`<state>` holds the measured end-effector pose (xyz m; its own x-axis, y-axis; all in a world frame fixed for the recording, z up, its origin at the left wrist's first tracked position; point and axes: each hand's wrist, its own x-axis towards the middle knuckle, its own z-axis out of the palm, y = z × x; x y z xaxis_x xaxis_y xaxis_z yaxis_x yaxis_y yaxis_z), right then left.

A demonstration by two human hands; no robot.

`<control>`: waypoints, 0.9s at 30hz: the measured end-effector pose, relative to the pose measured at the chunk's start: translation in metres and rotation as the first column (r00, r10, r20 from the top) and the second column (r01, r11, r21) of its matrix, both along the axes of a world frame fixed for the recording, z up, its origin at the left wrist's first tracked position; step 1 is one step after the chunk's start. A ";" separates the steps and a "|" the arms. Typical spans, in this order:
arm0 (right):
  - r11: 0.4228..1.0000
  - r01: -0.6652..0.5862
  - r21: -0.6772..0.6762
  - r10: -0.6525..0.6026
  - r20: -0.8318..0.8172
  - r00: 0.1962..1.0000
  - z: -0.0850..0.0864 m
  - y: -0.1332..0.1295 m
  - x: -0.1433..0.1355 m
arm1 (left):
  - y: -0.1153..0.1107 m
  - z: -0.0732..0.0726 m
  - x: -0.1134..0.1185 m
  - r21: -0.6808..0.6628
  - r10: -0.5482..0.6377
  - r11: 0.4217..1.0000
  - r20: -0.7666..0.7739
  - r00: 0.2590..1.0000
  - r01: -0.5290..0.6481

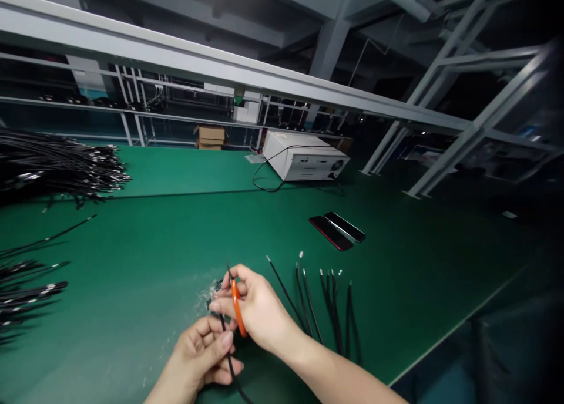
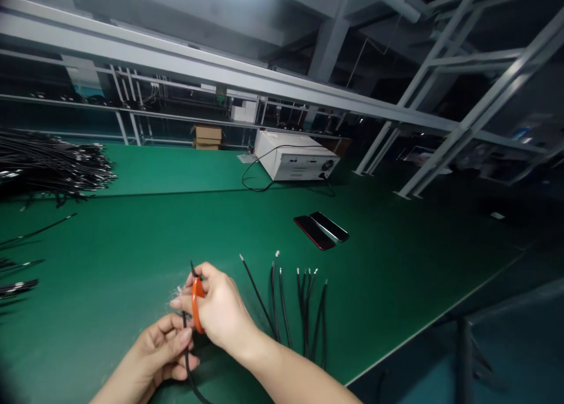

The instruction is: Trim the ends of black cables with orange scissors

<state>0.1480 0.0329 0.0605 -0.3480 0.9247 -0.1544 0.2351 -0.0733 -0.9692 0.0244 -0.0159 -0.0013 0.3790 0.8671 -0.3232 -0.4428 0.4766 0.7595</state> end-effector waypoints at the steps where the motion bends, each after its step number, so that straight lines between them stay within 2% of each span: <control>1: 0.999 0.020 -0.040 -0.022 -0.063 0.998 -0.002 0.003 -0.005 | 0.000 0.001 -0.001 0.008 -0.013 1.000 0.007 1.000 0.013; 3: 0.996 0.053 -0.076 -0.064 -0.149 0.987 -0.003 0.008 -0.009 | 0.000 0.003 -0.002 0.024 -0.026 0.999 0.015 1.000 0.026; 6: 0.990 0.034 -0.136 -0.063 -0.216 0.974 0.000 0.011 -0.009 | 0.003 0.005 -0.005 0.038 -0.016 0.999 0.021 1.000 0.015; 11: 0.986 -0.015 -0.164 -0.014 -0.176 0.984 -0.003 0.008 -0.003 | 0.004 0.012 -0.004 -0.006 0.049 0.999 0.025 0.998 -0.048; 13: 0.998 0.009 -0.057 -0.012 -0.062 0.998 -0.008 0.005 -0.001 | 0.003 0.014 -0.003 -0.020 0.068 0.997 0.013 0.998 -0.068; 14: 0.996 0.023 0.084 -0.027 0.048 0.998 -0.010 0.003 0.001 | 0.003 0.014 -0.003 -0.031 0.075 0.997 0.009 0.997 -0.075; 15: 0.962 0.007 0.273 -0.056 0.171 0.984 -0.012 0.001 0.002 | 0.003 0.014 -0.003 -0.041 0.079 0.996 0.007 0.997 -0.079; 16: 0.876 -0.055 0.479 -0.095 0.282 0.955 -0.014 -0.001 0.003 | 0.002 0.014 -0.003 -0.047 0.077 0.996 0.005 0.997 -0.077; 17: 0.745 -0.156 0.649 -0.131 0.371 0.920 -0.015 -0.002 0.005 | 0.002 0.013 -0.003 -0.048 0.072 0.996 0.003 0.997 -0.072; 18: 0.599 -0.266 0.755 -0.154 0.435 0.887 -0.016 -0.003 0.007 | 0.002 0.012 -0.003 -0.048 0.069 0.997 0.002 0.998 -0.069; 19: 0.473 -0.358 0.805 -0.157 0.477 0.865 -0.016 -0.003 0.008 | 0.002 0.011 -0.004 -0.050 0.070 0.996 0.001 0.998 -0.069; 20: 0.379 -0.431 0.819 -0.146 0.513 0.846 -0.015 -0.003 0.010 | 0.002 0.009 -0.004 -0.060 0.074 0.995 0.000 0.997 -0.074; 21: 0.321 -0.498 0.806 -0.129 0.558 0.820 -0.015 -0.002 0.012 | 0.001 0.009 -0.004 -0.065 0.076 0.995 -0.003 0.997 -0.076; 22: 0.297 -0.557 0.776 -0.100 0.605 0.790 -0.014 -0.002 0.014 | 0.001 0.008 -0.005 -0.066 0.075 0.995 -0.001 0.997 -0.074; 24: 0.318 -0.608 0.728 -0.003 0.642 0.767 -0.013 -0.001 0.018 | 0.001 0.007 -0.005 -0.068 0.060 0.996 0.004 0.998 -0.059; 25: 0.370 -0.592 0.716 0.058 0.619 0.784 -0.012 0.000 0.020 | 0.001 0.006 -0.005 -0.071 0.051 0.996 0.004 0.999 -0.051; 26: 0.465 -0.541 0.701 0.110 0.560 0.821 -0.011 0.000 0.022 | 0.001 0.005 -0.006 -0.080 0.052 0.995 0.002 0.999 -0.052; 27: 0.597 -0.456 0.661 0.143 0.471 0.870 -0.010 0.000 0.024 | 0.002 0.004 -0.007 -0.095 0.058 0.994 0.001 0.998 -0.058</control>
<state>0.1720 0.0329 0.0502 -0.6955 0.6237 0.3567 0.4186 0.7552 -0.5044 0.0179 -0.0143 0.0028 0.3305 0.8530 -0.4039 -0.4747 0.5201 0.7100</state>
